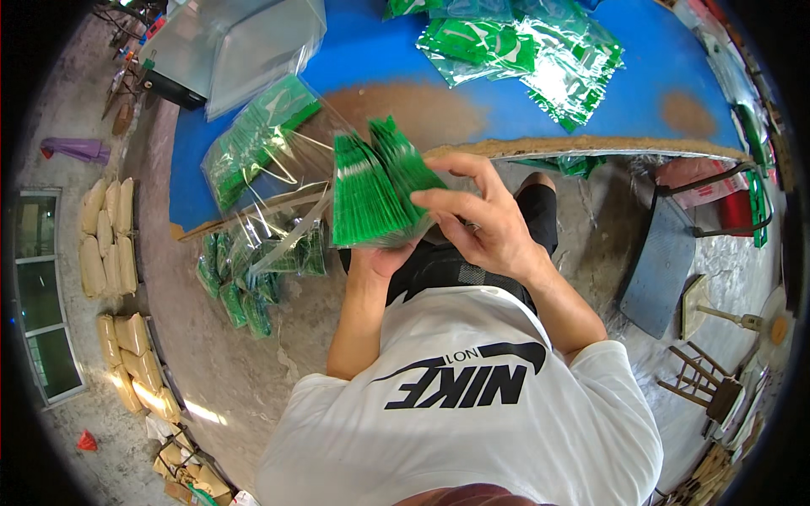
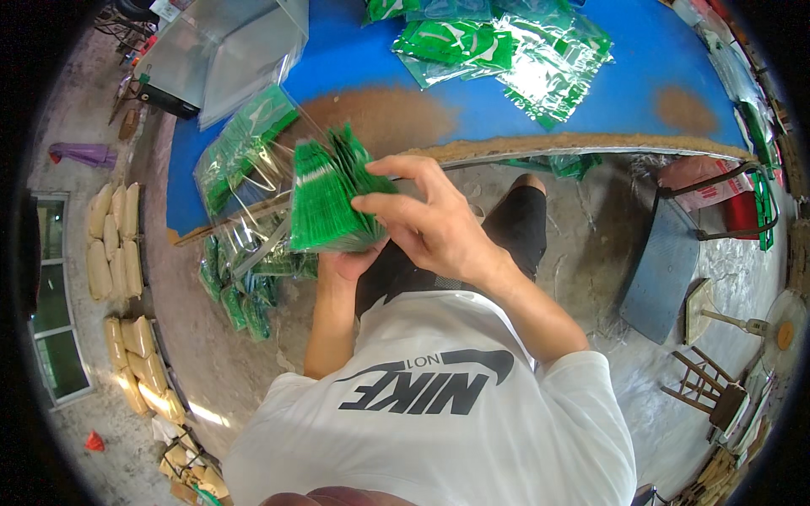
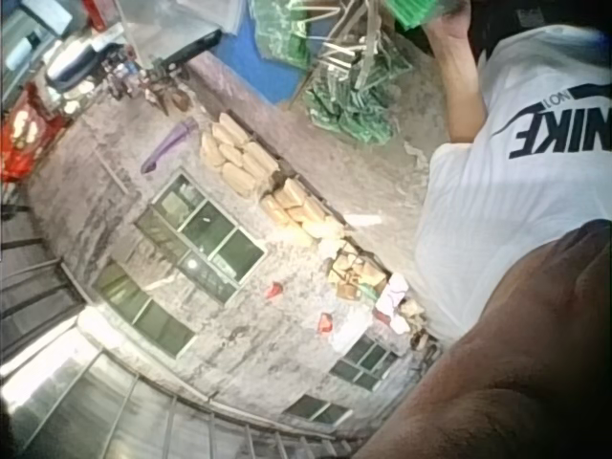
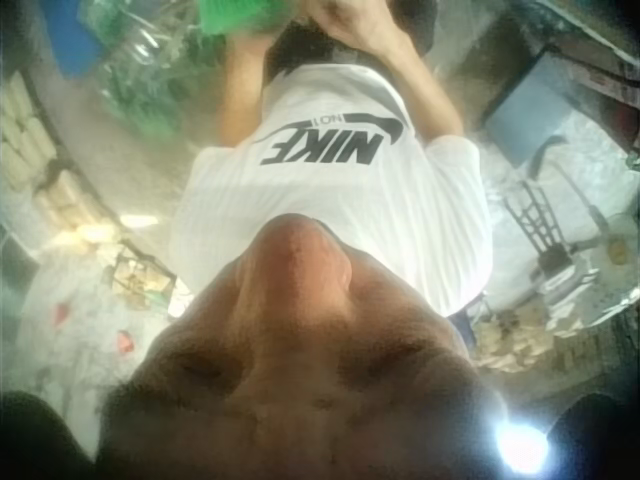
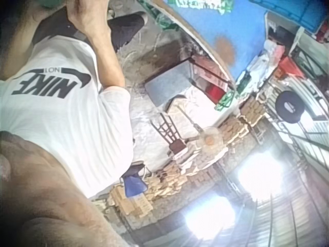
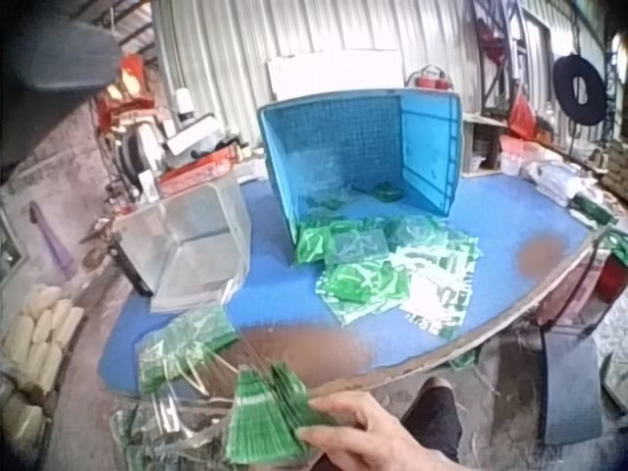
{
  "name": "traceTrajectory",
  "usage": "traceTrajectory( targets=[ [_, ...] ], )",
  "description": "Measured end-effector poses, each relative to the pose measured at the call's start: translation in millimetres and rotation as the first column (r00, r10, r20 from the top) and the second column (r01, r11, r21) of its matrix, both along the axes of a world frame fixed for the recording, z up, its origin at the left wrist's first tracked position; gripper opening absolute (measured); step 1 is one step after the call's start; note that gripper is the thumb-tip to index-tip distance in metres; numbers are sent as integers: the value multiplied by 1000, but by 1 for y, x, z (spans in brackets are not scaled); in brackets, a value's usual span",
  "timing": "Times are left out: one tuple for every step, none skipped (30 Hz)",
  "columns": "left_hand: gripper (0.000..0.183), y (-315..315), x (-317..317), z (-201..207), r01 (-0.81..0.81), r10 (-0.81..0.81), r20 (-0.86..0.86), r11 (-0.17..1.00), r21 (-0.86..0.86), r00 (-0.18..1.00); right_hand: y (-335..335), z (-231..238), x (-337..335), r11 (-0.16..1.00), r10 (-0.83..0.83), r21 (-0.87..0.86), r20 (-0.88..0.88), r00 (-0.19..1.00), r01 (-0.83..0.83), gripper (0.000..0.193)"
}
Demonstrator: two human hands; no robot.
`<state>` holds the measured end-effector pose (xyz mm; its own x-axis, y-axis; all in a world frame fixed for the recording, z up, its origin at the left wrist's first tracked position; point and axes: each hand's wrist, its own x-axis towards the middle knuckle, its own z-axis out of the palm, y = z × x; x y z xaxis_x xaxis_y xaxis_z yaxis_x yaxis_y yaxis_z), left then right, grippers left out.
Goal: Packing individual silver-colored product pouches into green plastic bags.
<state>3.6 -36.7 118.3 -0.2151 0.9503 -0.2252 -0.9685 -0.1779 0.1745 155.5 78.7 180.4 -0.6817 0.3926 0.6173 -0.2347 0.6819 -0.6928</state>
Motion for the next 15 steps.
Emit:
traceTrajectory(
  targets=[
    [36, -1, 0, -1, -10, 9, -13, 1000, -20, 1000, 0, 0, 0, 996, 21, 84, 2, 1000, -21, 44],
    [36, -2, 0, -2, -9, 9, -13, 1000, -20, 1000, 0, 0, -1, 996, 21, 84, 1, 1000, -21, 44],
    [36, -3, -1, -3, 1, -1, -5, 1000, -21, 1000, -1, 0, -1, 996, 34, 83, 14, 999, -35, 43],
    [36, -4, -1, -3, 11, -11, 4, 1000, -23, 1000, -1, 1, -2, 995, 48, 82, 27, 998, -51, 42],
    [36, -5, -1, -2, 7, -7, 3, 1000, -24, 1000, -1, 0, -2, 995, 52, 81, 26, 998, -54, 42],
    [36, -5, -1, -1, 4, -4, 23, 1000, -14, 1000, 0, -2, -2, 998, 47, 51, 28, 999, -48, 39],
    [36, -5, -1, 0, 1, -1, 42, 1000, -4, 999, 0, -3, -2, 999, 42, 21, 30, 999, -42, 35],
    [36, -5, -1, 1, -5, 5, 40, 1000, -5, 999, 0, -2, -2, 999, 47, 20, 28, 998, -48, 35],
    [37, -6, -2, 2, 4, -4, 31, 1000, -8, 1000, -1, -1, -1, 999, 36, 3, 17, 999, -36, 29],
    [38, -6, -2, 3, 13, -13, 22, 1000, -11, 1000, -1, 0, -2, 1000, 24, -14, 7, 1000, -24, 23],
    [38, -7, -4, 0, 9, -8, 20, 1000, -12, 1000, -1, 0, -4, 999, 28, -16, 5, 1000, -28, 23],
    [39, -8, -5, -4, -22, 22, -34, 1000, -10, 999, -3, -1, -6, 1000, 13, -18, -11, 1000, -13, 22],
    [40, -9, -6, -7, -51, 51, -88, 999, -7, 995, -4, -2, -7, 1000, -4, -21, -27, 1000, 3, 24],
    [40, -11, -7, -9, -53, 52, -89, 999, -8, 995, -4, -4, -8, 1000, -2, -22, -28, 1000, 2, 24],
    [41, -13, -7, -9, -52, 53, -49, 998, 26, 997, -5, -7, -10, 999, 6, -41, -31, 1000, -7, 27]
  ],
)
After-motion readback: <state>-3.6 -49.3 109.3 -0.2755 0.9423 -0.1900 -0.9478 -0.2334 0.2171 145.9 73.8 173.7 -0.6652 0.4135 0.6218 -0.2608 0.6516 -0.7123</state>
